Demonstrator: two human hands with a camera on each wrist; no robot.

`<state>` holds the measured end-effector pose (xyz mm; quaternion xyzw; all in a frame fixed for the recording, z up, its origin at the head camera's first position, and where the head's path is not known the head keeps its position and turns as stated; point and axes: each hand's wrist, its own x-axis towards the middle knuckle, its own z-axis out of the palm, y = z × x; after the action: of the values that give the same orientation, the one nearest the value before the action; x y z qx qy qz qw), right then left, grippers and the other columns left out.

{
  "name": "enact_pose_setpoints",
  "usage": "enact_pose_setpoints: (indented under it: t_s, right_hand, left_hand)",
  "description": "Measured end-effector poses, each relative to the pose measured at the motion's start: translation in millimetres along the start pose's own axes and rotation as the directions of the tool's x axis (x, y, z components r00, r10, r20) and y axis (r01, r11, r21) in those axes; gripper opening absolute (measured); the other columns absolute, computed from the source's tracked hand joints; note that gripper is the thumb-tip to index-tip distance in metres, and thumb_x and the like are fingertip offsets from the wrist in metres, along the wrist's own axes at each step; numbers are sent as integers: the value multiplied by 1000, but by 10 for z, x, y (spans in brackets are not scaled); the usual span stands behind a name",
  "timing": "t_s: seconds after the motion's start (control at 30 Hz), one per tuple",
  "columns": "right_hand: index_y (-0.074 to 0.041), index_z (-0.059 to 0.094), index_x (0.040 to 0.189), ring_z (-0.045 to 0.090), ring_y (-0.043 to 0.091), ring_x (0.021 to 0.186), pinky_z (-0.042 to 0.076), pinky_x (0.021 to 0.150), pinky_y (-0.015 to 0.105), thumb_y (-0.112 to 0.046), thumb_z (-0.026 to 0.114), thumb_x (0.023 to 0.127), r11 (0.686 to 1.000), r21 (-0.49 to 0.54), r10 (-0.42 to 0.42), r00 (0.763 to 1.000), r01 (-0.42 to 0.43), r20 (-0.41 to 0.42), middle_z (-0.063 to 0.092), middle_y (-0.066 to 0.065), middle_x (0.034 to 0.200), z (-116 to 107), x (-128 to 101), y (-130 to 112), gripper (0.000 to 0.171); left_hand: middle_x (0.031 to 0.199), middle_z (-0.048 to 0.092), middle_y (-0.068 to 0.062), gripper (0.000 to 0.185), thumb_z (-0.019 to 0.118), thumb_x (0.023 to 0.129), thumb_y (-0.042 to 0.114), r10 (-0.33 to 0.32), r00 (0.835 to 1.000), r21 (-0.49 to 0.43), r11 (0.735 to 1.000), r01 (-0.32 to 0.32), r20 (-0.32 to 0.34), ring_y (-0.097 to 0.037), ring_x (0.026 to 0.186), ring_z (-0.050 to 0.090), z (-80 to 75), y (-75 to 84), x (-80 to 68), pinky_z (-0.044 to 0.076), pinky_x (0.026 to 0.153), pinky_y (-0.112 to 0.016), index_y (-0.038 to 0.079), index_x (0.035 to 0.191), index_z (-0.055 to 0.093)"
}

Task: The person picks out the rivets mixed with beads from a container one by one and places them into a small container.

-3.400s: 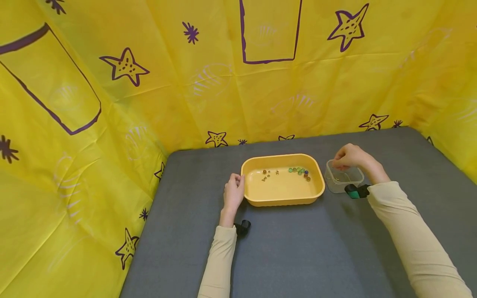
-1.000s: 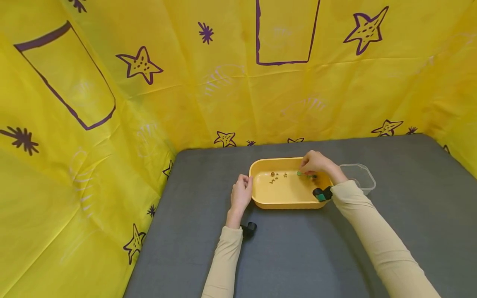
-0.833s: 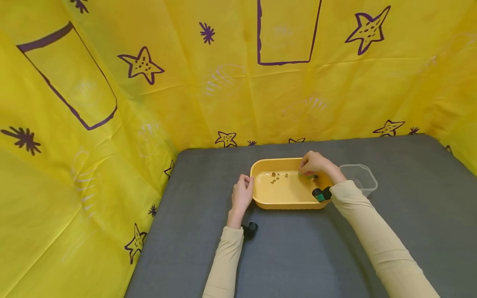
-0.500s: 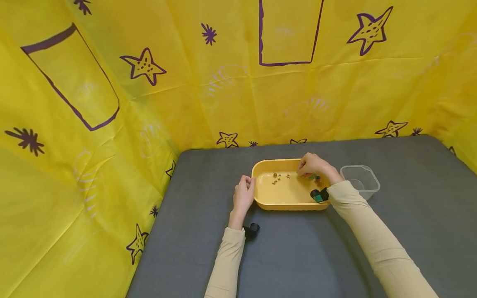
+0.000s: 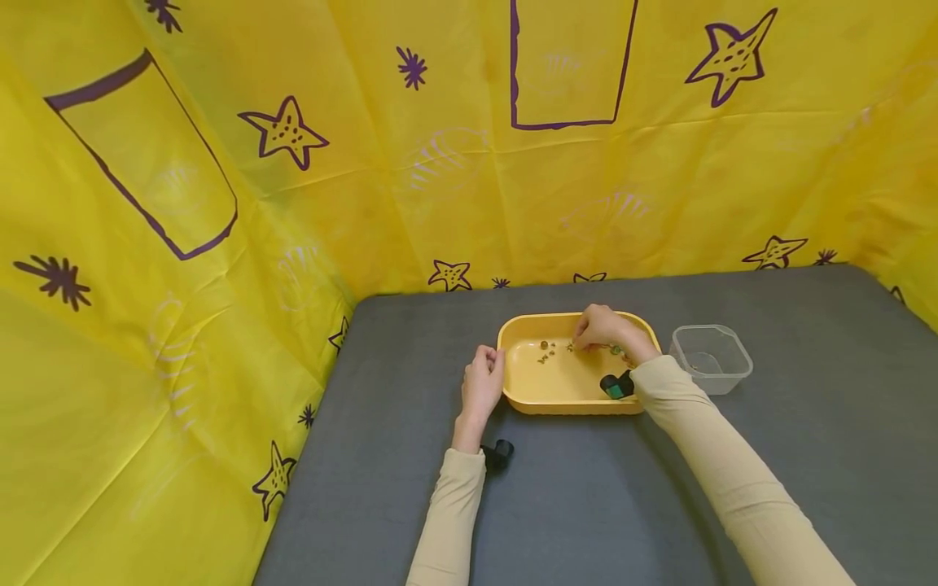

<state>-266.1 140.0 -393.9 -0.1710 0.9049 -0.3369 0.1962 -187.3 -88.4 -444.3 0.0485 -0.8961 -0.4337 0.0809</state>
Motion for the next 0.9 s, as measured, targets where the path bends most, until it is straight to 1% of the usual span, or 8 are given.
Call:
enact_pose_setpoints:
  t_s: [0.13, 0.3, 0.5, 0.7, 0.9]
  right_hand:
    - [7, 69, 83, 61, 32, 66, 50, 63, 38, -2, 65, 80, 1000, -15, -6, 1000, 6, 1, 66, 15, 71, 30, 25, -21, 10]
    - [5, 69, 83, 60, 25, 63, 49, 61, 34, -2, 66, 79, 999, -10, 31, 999, -31, 14, 66, 14, 70, 66, 65, -29, 9]
    - [7, 69, 82, 60, 23, 60, 50, 60, 34, -1, 68, 78, 999, -10, 46, 998, -46, 30, 65, 13, 67, 112, 111, 0, 8]
    - [6, 69, 81, 60, 22, 58, 51, 59, 33, 0, 67, 78, 999, -28, 39, 999, -38, 21, 65, 12, 66, 135, 143, 23, 8]
    - [6, 69, 79, 60, 20, 55, 50, 57, 32, 1, 67, 77, 999, -32, 37, 999, -37, -1, 64, 11, 64, 163, 168, 23, 6]
  left_hand:
    - [66, 49, 0, 23, 49, 96, 29, -2, 1000, 1, 1000, 2, 0, -14, 56, 46, 7, -5, 4, 36, 54, -29, 7, 91, 54]
    - [66, 50, 0, 22, 49, 96, 29, 0, 1000, -4, 1000, 0, -6, -14, 56, 46, 12, -6, 3, 36, 53, -29, 7, 91, 54]
    - [67, 51, -1, 23, 49, 96, 30, -11, 1000, 8, 1000, 11, -5, -14, 57, 46, 31, -19, 7, 37, 54, -28, 8, 93, 54]
    - [68, 50, -1, 23, 50, 96, 30, -26, 1000, 10, 1000, 27, -6, -15, 57, 47, 39, -21, 6, 36, 54, -27, 8, 93, 55]
    - [68, 49, -1, 23, 50, 96, 31, -21, 1000, 12, 1000, 21, -10, -14, 57, 46, 40, -24, 15, 35, 54, -27, 8, 92, 54]
